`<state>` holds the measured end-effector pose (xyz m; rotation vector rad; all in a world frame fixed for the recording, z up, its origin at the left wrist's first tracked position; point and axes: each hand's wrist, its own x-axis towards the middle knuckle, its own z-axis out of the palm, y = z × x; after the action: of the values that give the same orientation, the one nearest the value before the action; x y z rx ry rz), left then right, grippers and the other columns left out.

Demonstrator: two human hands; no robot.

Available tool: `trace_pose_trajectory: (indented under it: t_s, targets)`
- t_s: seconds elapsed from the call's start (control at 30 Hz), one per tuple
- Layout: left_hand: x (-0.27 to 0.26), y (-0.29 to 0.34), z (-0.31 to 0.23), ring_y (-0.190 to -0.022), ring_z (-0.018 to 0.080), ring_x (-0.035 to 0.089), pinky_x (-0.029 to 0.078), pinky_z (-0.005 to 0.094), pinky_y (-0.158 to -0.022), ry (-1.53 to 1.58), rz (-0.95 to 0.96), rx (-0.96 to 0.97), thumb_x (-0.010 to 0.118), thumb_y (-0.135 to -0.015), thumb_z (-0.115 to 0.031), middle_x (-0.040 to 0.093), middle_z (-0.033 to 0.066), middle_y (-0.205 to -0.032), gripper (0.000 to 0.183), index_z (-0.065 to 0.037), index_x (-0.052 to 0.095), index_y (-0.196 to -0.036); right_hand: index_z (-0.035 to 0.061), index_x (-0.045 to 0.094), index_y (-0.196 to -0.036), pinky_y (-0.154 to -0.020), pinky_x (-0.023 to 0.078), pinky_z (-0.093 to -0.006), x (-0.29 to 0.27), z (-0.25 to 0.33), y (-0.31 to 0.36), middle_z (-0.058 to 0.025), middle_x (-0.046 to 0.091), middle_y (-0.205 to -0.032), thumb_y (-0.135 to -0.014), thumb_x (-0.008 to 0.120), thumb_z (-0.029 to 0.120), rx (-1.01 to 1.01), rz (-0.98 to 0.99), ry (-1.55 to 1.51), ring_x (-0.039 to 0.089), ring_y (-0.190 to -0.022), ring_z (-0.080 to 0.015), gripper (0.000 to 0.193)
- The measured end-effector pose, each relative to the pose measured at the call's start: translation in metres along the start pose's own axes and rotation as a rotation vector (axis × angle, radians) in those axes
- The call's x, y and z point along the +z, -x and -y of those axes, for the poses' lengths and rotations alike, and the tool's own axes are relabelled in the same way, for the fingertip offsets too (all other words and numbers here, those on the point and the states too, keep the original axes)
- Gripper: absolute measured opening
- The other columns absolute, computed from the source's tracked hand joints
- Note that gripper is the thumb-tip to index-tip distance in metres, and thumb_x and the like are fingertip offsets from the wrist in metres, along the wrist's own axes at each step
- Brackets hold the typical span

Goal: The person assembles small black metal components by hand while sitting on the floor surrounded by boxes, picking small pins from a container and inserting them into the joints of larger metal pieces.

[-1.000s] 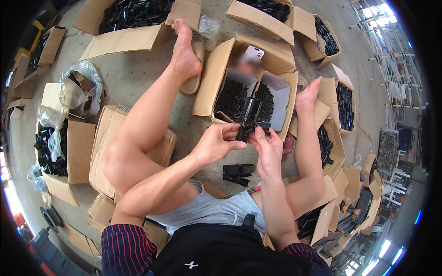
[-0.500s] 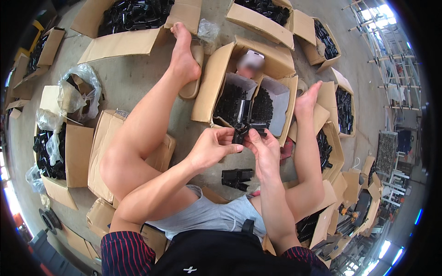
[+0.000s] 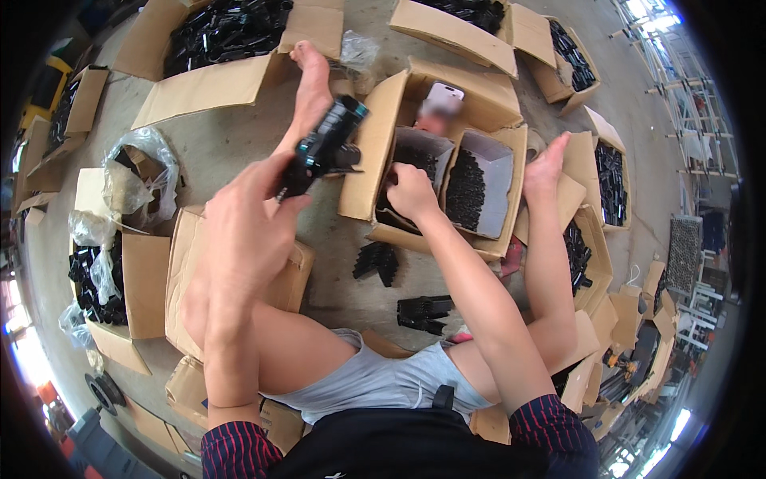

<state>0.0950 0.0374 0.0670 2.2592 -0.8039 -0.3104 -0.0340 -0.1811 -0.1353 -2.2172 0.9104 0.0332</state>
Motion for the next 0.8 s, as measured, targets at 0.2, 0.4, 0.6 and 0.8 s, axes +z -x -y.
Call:
trace_pose_trajectory:
  t_s: [0.2, 0.4, 0.6, 0.8]
  targets:
    - [0.024, 0.008, -0.001, -0.09, 0.0345, 0.068, 0.053, 0.0431, -0.08, -0.068, 0.123, 0.279, 0.076, -0.075, -0.004, 0.07, 0.0151, -0.096, 0.037, -0.003, 0.069, -0.111, -0.0023, 0.065, -0.113, -0.095, 0.051, -0.044, 0.029, -0.048, -0.024, -0.0253, 0.07, -0.109, -0.078, 0.066, 0.011, 0.112, -0.033, -0.163, 0.066, -0.11, -0.0387, 0.038]
    - [0.027, 0.026, 0.008, -0.086, 0.0331, 0.067, 0.052, 0.0434, -0.078, -0.188, 0.24, 0.288, 0.074, -0.076, -0.004, 0.069, 0.0116, -0.089, 0.037, -0.006, 0.068, -0.113, 0.004, 0.06, -0.127, -0.074, 0.053, -0.027, -0.029, 0.014, 0.031, -0.0024, 0.068, -0.098, -0.095, 0.059, 0.006, 0.276, 0.197, -0.9, 0.066, -0.084, -0.011, 0.032]
    - [0.064, 0.027, 0.007, -0.089, 0.0346, 0.067, 0.052, 0.0454, -0.077, -0.222, 0.361, 0.298, 0.075, -0.077, -0.002, 0.068, 0.0154, -0.092, 0.045, -0.004, 0.06, -0.119, 0.0023, 0.063, -0.111, -0.073, 0.052, -0.0247, -0.093, 0.009, 0.098, -0.0049, 0.068, -0.092, -0.095, 0.061, 0.003, 0.2, -0.082, -1.201, 0.065, -0.082, -0.0125, 0.016]
    - [0.075, 0.025, 0.008, -0.091, 0.037, 0.067, 0.052, 0.047, -0.078, -0.205, 0.378, 0.279, 0.075, -0.078, -0.003, 0.07, 0.0159, -0.092, 0.049, -0.007, 0.054, -0.122, 0.0036, 0.063, -0.103, -0.069, 0.05, -0.0254, -0.076, -0.013, 0.099, -0.0044, 0.064, -0.089, -0.094, 0.059, 0.004, 0.3, -0.305, -1.291, 0.062, -0.077, -0.0125, 0.01]
